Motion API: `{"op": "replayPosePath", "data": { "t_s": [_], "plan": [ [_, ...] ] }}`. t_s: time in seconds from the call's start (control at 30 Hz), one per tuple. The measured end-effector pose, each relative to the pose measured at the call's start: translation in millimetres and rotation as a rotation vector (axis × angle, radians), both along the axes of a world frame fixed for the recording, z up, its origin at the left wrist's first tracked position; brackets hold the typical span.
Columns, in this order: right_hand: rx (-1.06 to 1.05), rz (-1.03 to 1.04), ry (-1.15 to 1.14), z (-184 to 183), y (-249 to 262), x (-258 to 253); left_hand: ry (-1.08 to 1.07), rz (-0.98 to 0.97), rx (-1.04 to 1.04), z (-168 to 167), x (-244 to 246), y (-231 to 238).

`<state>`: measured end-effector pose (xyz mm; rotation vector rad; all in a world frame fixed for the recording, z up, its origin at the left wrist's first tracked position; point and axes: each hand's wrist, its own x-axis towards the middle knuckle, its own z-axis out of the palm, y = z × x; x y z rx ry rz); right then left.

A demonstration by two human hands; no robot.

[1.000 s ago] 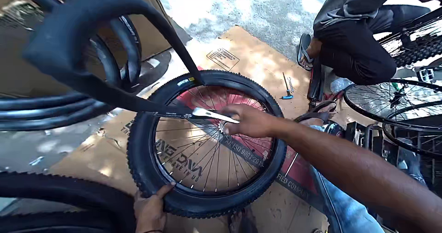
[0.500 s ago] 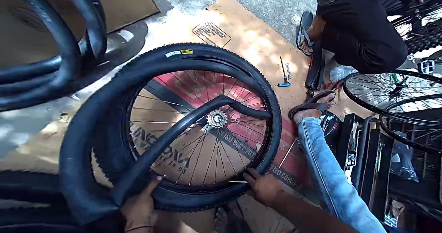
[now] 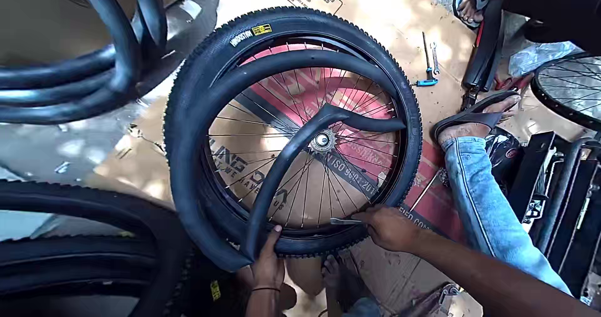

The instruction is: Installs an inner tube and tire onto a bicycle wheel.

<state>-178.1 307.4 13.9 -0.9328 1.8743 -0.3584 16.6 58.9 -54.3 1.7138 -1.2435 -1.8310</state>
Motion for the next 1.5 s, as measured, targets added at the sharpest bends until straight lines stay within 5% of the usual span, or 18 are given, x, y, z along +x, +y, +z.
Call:
{"op": "replayPosePath", "data": {
  "t_s": [0.17,0.37,0.53,0.8,1.03,1.27,1.5],
  "plan": [
    [-0.070,-0.110,-0.150,-38.4,13.3,-9.4,-0.160,0.035,-0.200,8.3,-11.1,-41.8],
    [-0.135,-0.196,-0.194,-58.0,21.5,-1.8,-0.190,-0.263,-0.038,0.7,-16.5,-93.1],
    [-0.162,-0.198,-0.152,-48.5,33.7,-17.7,0.034,-0.242,-0.008,6.3,-4.3,-85.1],
    [-0.183,-0.278,-0.319,-29.7,32.1,-30.1,0.028,-0.131,-0.071,28.8,-9.3,-49.5],
    [-0.018,0.062,-0.255,0.6,0.5,-45.2,0.067,-0.041,-0.055,14.1,4.7,36.4],
    [-0.017,0.370,-0.039,-3.7,-24.1,-63.8,0.111,0.015,-0.033,2.9,8.2,40.4],
    [0.037,0.541,-0.109,-12.8,-61.6,-82.8,0.063,-0.019,0.002,18.2,-4.3,48.6]
  ]
}}
